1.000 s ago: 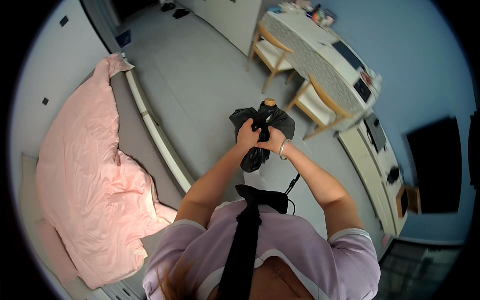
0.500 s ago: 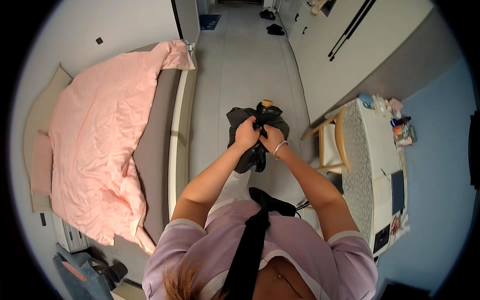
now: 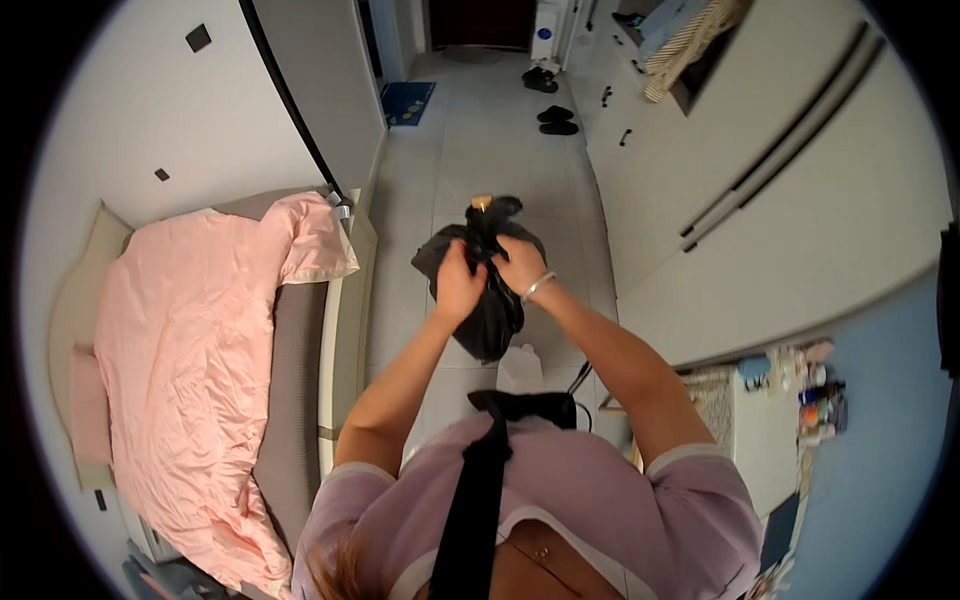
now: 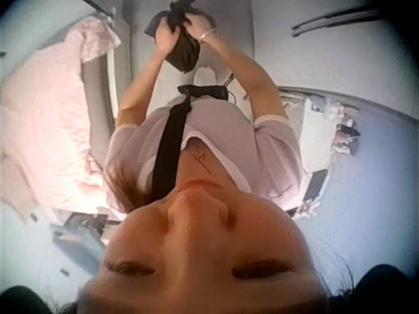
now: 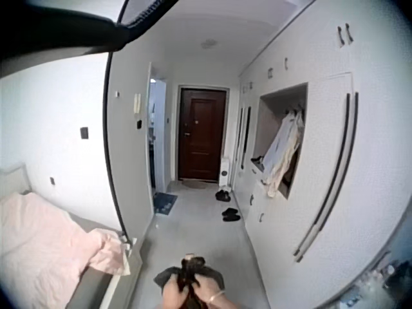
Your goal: The person removes a black trash bag from a bin, walks through the apartment, and places it in a bathroom. They then retrieve a new bag from a cabinet, return to the bin, and line it with the new bag.
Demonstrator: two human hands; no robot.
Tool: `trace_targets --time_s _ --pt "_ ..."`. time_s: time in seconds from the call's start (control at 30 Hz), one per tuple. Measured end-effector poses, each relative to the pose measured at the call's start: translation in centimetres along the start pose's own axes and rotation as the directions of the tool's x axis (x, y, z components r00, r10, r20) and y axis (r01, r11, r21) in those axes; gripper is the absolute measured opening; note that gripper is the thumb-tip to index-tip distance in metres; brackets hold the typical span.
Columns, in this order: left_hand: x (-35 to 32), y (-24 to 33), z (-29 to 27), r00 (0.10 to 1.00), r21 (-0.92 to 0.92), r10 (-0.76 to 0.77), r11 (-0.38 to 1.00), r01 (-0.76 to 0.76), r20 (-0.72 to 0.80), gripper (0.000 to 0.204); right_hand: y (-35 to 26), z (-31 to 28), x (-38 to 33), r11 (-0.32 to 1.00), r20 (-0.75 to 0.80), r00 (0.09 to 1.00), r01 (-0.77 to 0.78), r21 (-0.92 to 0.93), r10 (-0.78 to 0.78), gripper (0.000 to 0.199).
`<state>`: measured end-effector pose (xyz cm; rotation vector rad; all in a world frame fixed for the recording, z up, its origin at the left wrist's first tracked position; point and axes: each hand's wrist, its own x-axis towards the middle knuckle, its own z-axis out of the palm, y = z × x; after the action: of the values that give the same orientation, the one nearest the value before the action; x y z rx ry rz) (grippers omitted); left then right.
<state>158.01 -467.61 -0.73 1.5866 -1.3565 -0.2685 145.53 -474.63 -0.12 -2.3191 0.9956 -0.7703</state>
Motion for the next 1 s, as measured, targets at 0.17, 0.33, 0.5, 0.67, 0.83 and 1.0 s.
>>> trace_targets --time_s 0.17,0.33,0.5,0.67,0.83,1.0 --pt "15.4 -3.2 6.7 0.981 -0.118 -0.132 0.986 0.116 -0.14 0.047 8.7 -2.3 17.5 0.998 0.075 0.996 0.034 0.045 -0.037 0.015" --pt "31.5 -3.7 11.6 0.996 0.227 0.092 0.97 -0.086 -0.017 0.072 16.7 -5.1 34.1 0.998 0.191 0.981 -0.04 0.056 0.028 0.015" --pt "49.7 -11.6 19.0 0.995 0.135 0.097 0.987 -0.091 -0.033 0.068 24.8 -5.8 51.6 0.978 0.251 0.946 0.191 0.081 -0.205 0.019" --pt "67.8 -20.5 26.4 0.993 0.082 0.116 0.99 -0.118 0.025 0.028 35.1 -5.5 68.5 0.94 0.34 0.899 0.326 -0.1 -0.276 0.013" --pt "85.5 -26.4 32.3 0.985 0.155 0.064 0.984 -0.089 0.16 0.017 44.1 -5.7 85.5 0.939 0.342 0.893 0.335 -0.071 -0.292 0.014" --pt "104.6 -32.2 36.0 0.963 0.281 0.006 0.956 -0.085 0.271 0.016 53.1 -4.2 104.1 0.933 0.286 0.892 0.36 0.024 -0.351 0.016"
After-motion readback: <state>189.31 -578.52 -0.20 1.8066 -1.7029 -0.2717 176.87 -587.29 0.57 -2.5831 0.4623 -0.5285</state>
